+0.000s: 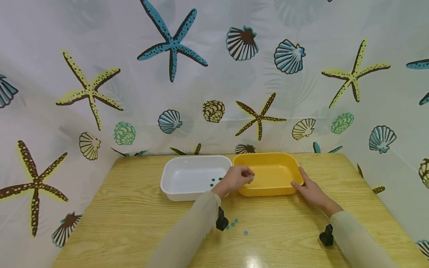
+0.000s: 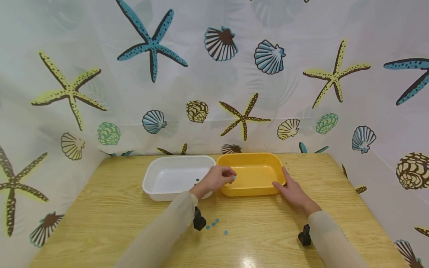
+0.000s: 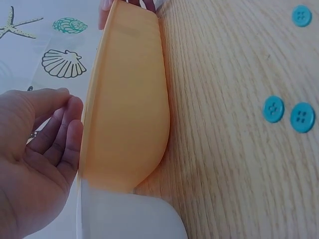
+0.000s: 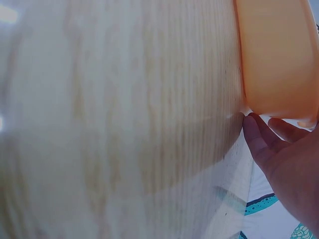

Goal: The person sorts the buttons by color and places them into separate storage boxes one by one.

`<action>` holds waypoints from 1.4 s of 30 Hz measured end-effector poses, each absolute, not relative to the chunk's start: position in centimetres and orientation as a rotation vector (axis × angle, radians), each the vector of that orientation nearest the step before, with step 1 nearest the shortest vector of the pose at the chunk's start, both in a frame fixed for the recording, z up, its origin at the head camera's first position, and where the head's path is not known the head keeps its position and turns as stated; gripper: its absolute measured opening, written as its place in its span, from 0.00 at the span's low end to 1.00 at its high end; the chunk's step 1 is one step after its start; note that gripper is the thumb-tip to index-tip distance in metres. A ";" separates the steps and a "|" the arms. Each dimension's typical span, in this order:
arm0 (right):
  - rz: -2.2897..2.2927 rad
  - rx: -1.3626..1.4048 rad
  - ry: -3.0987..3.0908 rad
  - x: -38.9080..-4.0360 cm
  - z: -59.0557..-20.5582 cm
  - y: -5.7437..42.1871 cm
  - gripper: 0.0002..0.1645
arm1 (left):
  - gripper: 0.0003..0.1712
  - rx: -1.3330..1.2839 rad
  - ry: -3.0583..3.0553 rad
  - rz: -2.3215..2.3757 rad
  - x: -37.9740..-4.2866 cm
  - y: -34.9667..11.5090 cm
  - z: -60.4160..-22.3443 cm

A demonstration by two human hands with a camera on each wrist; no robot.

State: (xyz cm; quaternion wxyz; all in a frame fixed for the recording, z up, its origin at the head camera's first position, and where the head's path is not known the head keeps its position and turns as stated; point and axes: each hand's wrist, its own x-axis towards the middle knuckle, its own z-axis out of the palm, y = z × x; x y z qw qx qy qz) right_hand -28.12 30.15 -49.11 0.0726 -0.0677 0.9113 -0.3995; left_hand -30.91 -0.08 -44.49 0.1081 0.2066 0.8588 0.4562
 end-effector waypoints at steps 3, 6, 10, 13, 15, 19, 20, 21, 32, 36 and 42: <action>-1.214 -0.203 2.733 -28.1 -49.1 30.1 0.51 | 0.11 0.608 2.526 1.347 -31.1 -0.1 -44.4; -1.212 -0.201 2.735 -28.1 -49.2 30.2 0.51 | 0.12 0.614 2.536 1.323 -31.3 0.0 -44.2; -1.210 -0.198 2.739 -28.1 -49.3 30.3 0.51 | 0.11 0.637 2.553 1.287 -31.5 0.0 -44.1; -1.216 -0.195 2.735 -28.1 -49.4 30.3 0.51 | 0.11 0.654 2.552 1.278 -31.6 0.1 -44.2; -1.211 -0.195 2.736 -28.1 -49.4 30.3 0.51 | 0.11 0.657 2.552 1.273 -31.7 0.1 -44.2; -1.195 -0.196 2.745 -28.2 -49.6 30.4 0.51 | 0.12 0.642 2.545 1.276 -31.8 0.1 -44.2; -1.190 -0.195 2.749 -28.3 -49.6 30.4 0.51 | 0.12 0.638 2.545 1.279 -31.9 0.1 -44.2; -1.186 -0.195 2.751 -28.3 -49.6 30.5 0.51 | 0.12 0.636 2.547 1.281 -31.9 0.1 -44.2; -1.190 -0.190 2.748 -28.3 -49.5 30.3 0.51 | 0.10 0.609 2.589 1.311 -32.2 0.3 -44.4; -1.198 -0.187 2.740 -28.3 -49.4 30.3 0.50 | 0.10 0.585 2.601 1.306 -32.3 0.3 -44.4; -1.203 -0.181 2.733 -28.2 -49.3 30.3 0.51 | 0.08 0.578 2.614 1.316 -32.5 0.5 -44.6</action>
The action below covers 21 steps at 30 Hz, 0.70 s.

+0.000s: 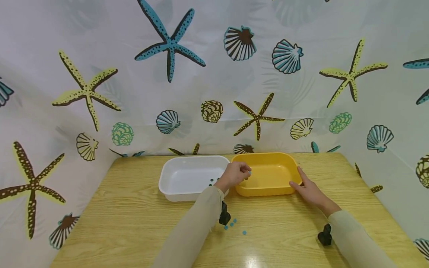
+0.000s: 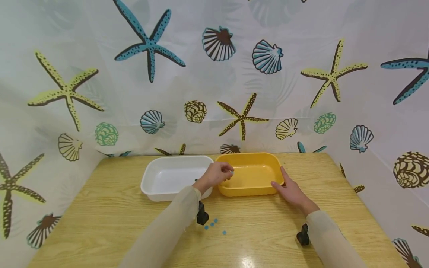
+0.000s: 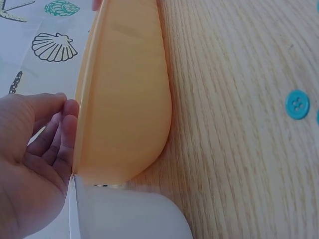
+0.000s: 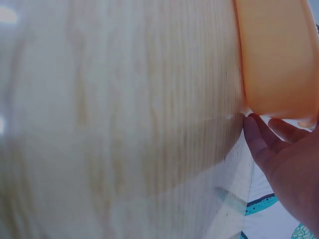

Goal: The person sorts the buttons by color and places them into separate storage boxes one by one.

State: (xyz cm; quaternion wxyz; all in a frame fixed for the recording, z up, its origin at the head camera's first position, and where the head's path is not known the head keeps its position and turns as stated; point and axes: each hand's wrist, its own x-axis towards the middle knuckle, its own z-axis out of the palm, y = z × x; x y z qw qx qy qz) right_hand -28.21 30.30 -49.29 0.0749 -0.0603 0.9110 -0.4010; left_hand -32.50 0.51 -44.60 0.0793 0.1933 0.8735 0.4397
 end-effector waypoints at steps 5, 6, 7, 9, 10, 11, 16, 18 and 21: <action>-1.206 -0.183 2.731 -28.2 -49.3 30.3 0.52 | 0.10 0.528 2.639 1.301 -32.6 0.8 -44.8; -1.205 -0.184 2.732 -28.2 -49.3 30.3 0.52 | 0.11 0.514 2.635 1.308 -32.6 0.9 -44.8; -1.204 -0.184 2.733 -28.2 -49.3 30.3 0.52 | 0.12 0.501 2.631 1.316 -32.6 0.9 -44.8; -1.204 -0.185 2.736 -28.2 -49.3 30.3 0.51 | 0.13 0.487 2.618 1.338 -32.6 0.9 -44.7; -1.204 -0.186 2.737 -28.2 -49.3 30.3 0.51 | 0.14 0.486 2.611 1.346 -32.6 0.9 -44.7; -1.204 -0.188 2.739 -28.3 -49.3 30.2 0.50 | 0.14 0.489 2.605 1.353 -32.5 0.8 -44.7; -1.199 -0.185 2.747 -28.3 -49.4 30.2 0.49 | 0.15 0.589 2.601 1.317 -32.2 0.1 -44.2; -1.196 -0.179 2.747 -28.3 -49.4 30.2 0.50 | 0.15 0.655 2.596 1.273 -31.9 -0.3 -43.9; -1.184 -0.172 2.751 -28.3 -49.4 30.3 0.50 | 0.14 0.738 2.563 1.216 -31.3 -1.2 -43.5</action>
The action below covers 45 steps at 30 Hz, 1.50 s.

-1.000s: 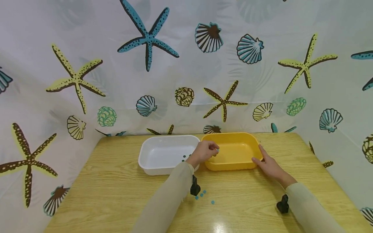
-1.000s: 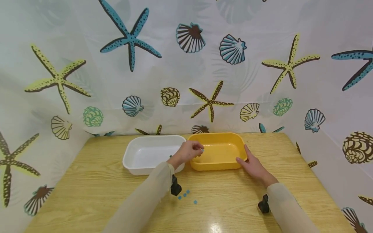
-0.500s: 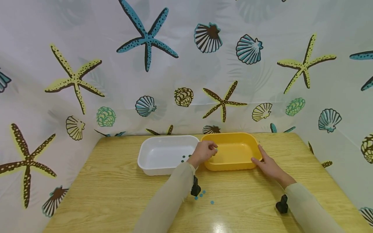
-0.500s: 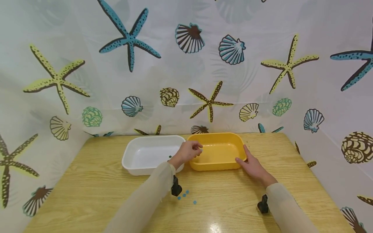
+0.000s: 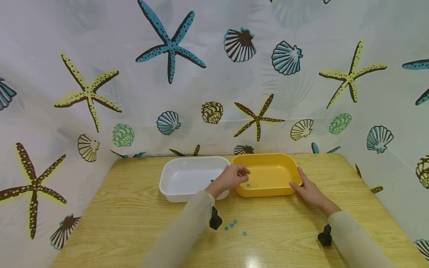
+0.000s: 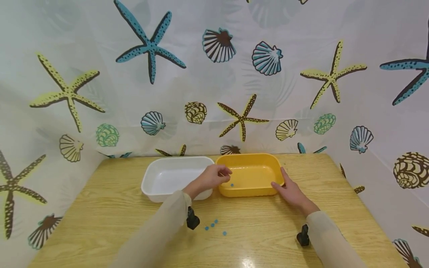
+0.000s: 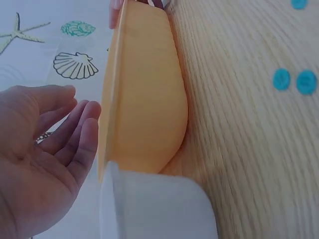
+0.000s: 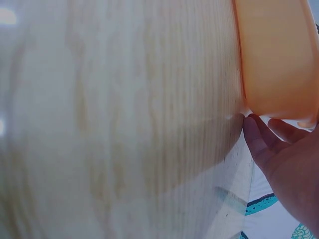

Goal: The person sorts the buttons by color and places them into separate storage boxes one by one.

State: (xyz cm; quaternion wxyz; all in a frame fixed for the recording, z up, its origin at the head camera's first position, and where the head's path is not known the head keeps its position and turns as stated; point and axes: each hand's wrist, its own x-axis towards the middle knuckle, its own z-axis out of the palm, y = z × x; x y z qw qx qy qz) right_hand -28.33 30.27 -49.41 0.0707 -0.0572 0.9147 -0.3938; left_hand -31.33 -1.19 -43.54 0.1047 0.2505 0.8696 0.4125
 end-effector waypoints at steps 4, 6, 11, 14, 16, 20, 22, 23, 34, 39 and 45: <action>-1.179 -0.175 2.754 -28.2 -49.4 30.4 0.50 | 0.13 0.801 2.529 1.136 -30.2 -2.3 -43.3; -1.187 -0.175 2.750 -28.1 -49.3 30.4 0.50 | 0.12 0.823 2.518 1.104 -29.5 -2.8 -43.2; -1.197 -0.175 2.739 -28.1 -49.3 30.5 0.50 | 0.08 0.940 2.490 1.036 -27.8 -4.0 -43.4; -1.193 -0.176 2.742 -28.1 -49.3 30.5 0.51 | 0.06 1.001 2.472 0.983 -26.9 -4.6 -43.7; -1.189 -0.177 2.745 -28.1 -49.4 30.5 0.51 | 0.04 0.997 2.457 0.946 -26.4 -5.0 -44.1; -1.182 -0.182 2.751 -28.1 -49.5 30.4 0.51 | 0.02 0.977 2.455 0.868 -25.8 -5.8 -45.2; -1.180 -0.183 2.751 -28.1 -49.5 30.4 0.51 | 0.01 0.964 2.459 0.837 -25.5 -6.3 -45.7; -1.183 -0.184 2.751 -28.1 -49.5 30.4 0.51 | 0.01 0.957 2.457 0.830 -25.4 -6.5 -46.0; -1.189 -0.186 2.756 -28.1 -49.3 30.3 0.54 | 0.05 0.974 2.408 0.797 -24.7 -8.3 -47.7; -1.185 -0.186 2.756 -28.1 -49.2 30.2 0.53 | 0.05 0.969 2.381 0.767 -24.6 -8.3 -48.1; -1.190 -0.189 2.757 -28.1 -49.2 30.0 0.53 | 0.05 1.025 2.387 0.743 -24.4 -8.3 -48.5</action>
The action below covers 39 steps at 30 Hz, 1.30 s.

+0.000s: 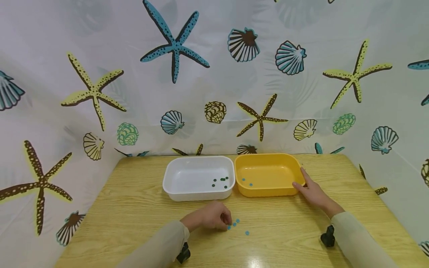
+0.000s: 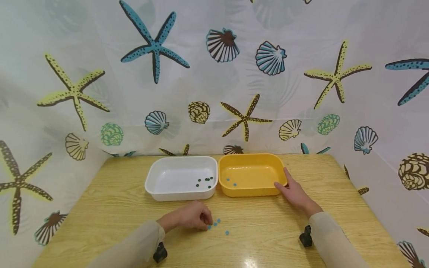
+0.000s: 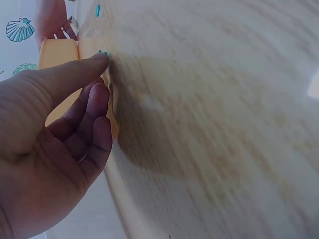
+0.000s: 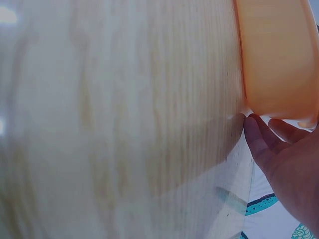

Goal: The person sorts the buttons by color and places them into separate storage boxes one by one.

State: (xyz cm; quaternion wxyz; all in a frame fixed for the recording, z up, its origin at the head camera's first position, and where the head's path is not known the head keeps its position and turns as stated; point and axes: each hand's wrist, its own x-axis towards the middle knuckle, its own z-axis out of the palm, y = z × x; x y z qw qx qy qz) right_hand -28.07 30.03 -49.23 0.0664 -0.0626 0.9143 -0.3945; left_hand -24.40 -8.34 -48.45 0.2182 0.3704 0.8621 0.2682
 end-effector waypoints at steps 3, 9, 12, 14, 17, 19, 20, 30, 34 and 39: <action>-1.189 -0.194 2.758 -28.1 -49.2 30.0 0.53 | 0.05 1.034 2.397 0.732 -24.4 -8.3 -48.6; -1.191 -0.201 2.760 -28.1 -49.2 30.1 0.53 | 0.04 1.056 2.406 0.732 -24.4 -8.2 -48.7; -1.192 -0.202 2.761 -28.1 -49.2 30.1 0.53 | 0.03 1.077 2.414 0.726 -24.4 -8.2 -48.8; -1.189 -0.203 2.763 -28.2 -49.3 30.1 0.53 | 0.03 1.077 2.414 0.728 -24.5 -8.2 -48.9; -1.187 -0.202 2.762 -28.2 -49.3 30.2 0.54 | 0.03 1.069 2.409 0.740 -24.5 -8.2 -48.9; -1.190 -0.205 2.761 -28.2 -49.3 30.2 0.54 | 0.03 1.063 2.406 0.750 -24.5 -8.2 -49.0; -1.192 -0.207 2.761 -28.2 -49.3 30.2 0.54 | 0.03 1.065 2.408 0.750 -24.5 -8.2 -49.0; -1.181 -0.216 2.783 -28.1 -49.3 30.1 0.52 | 0.05 1.082 2.403 0.779 -24.4 -8.1 -48.9; -1.188 -0.212 2.780 -28.1 -49.4 30.1 0.52 | 0.06 1.066 2.396 0.790 -24.4 -8.1 -48.9; -1.188 -0.206 2.775 -28.2 -49.4 30.2 0.51 | 0.07 1.029 2.381 0.799 -24.5 -8.2 -49.1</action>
